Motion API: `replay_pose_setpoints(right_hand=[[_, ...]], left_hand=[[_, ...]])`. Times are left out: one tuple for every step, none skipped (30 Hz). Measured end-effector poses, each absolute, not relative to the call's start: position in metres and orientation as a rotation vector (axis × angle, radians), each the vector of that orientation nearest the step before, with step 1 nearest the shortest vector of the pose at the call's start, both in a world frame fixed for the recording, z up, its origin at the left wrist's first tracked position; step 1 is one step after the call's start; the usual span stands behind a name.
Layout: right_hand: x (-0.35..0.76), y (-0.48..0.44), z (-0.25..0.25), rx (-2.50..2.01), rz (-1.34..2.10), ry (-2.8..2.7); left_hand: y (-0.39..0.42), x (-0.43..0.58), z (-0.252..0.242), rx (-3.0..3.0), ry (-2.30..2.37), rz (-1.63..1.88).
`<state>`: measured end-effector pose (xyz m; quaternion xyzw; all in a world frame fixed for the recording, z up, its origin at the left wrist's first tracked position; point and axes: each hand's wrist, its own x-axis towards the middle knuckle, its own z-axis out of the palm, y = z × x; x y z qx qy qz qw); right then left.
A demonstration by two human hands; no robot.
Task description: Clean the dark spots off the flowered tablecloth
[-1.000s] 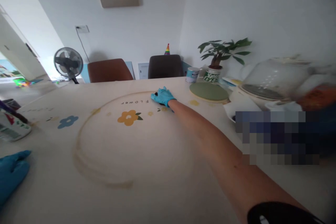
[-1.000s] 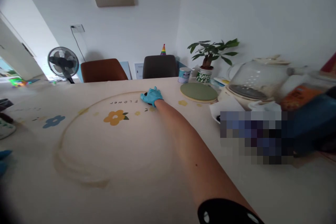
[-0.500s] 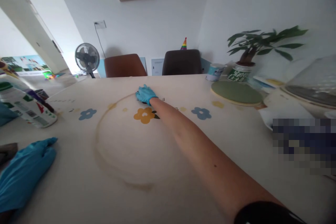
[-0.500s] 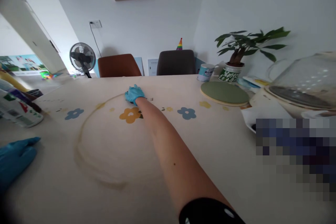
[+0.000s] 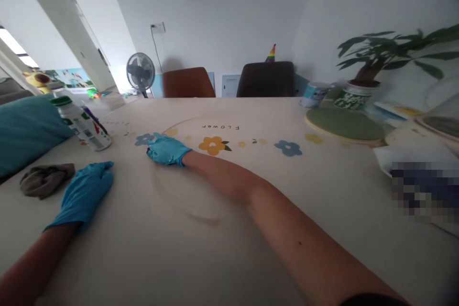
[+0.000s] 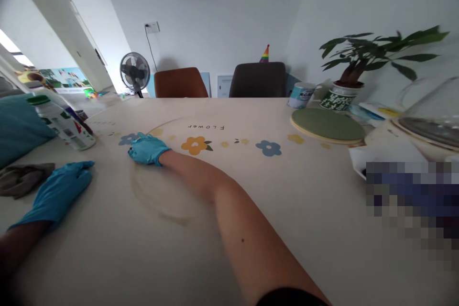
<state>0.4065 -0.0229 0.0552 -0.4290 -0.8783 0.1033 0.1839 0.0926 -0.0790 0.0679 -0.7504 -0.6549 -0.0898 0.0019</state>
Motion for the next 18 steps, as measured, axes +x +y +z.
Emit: replay_pose_setpoints(right_hand=[[0.403,-0.033,0.053,-1.204,0.272,-2.489],[0.401,-0.043,0.051,-1.187,0.245,-2.51],[0.4,-0.055,0.05,-1.144,0.214,-2.542],[0.4,-0.067,0.048,-1.091,0.182,-2.574],[0.401,-0.079,0.047,-1.039,0.154,-2.6],[0.403,-0.093,0.046,-0.995,0.139,-2.619],[0.408,-0.107,0.046,-0.964,0.144,-2.628],[0.413,-0.122,0.046,-0.943,0.163,-2.63],[0.42,-0.138,0.047,-0.925,0.191,-2.631],[0.428,-0.155,0.048,-0.905,0.222,-2.634],[0.438,-0.173,0.05,-0.885,0.25,-2.641],[0.448,-0.192,0.053,-0.869,0.271,-2.647],[0.458,-0.21,0.056,-0.863,0.286,-2.653],[0.469,-0.23,0.06,-0.87,0.297,-2.656],[0.481,-0.249,0.064,-0.891,0.307,-2.659],[0.492,-0.267,0.068,-0.921,0.321,-2.658],[0.503,-0.284,0.072,-0.955,0.339,-2.658],[0.515,-0.301,0.076,-0.993,0.357,-2.655]], left_hand=[[-0.081,0.095,0.07,-2.362,-2.055,-0.282],[-0.082,0.097,0.073,-2.368,-2.056,-0.288],[-0.083,0.099,0.076,-2.373,-2.057,-0.299],[-0.085,0.1,0.078,-2.386,-2.058,-0.302],[-0.086,0.101,0.081,-2.402,-2.059,-0.295],[-0.087,0.103,0.084,-2.413,-2.066,-0.278],[-0.089,0.104,0.087,-2.424,-2.07,-0.259],[-0.09,0.105,0.09,-2.435,-2.07,-0.242],[-0.092,0.106,0.092,-2.441,-2.068,-0.234],[-0.093,0.107,0.094,-2.44,-2.07,-0.235],[-0.095,0.109,0.096,-2.437,-2.076,-0.243],[-0.097,0.11,0.097,-2.436,-2.084,-0.251],[-0.098,0.111,0.099,-2.436,-2.096,-0.258],[-0.1,0.112,0.1,-2.433,-2.111,-0.259],[-0.101,0.113,0.101,-2.437,-2.121,-0.254],[-0.103,0.114,0.102,-2.447,-2.123,-0.244],[-0.103,0.114,0.102,-2.457,-2.122,-0.229],[-0.104,0.113,0.102,-2.465,-2.115,-0.219]])
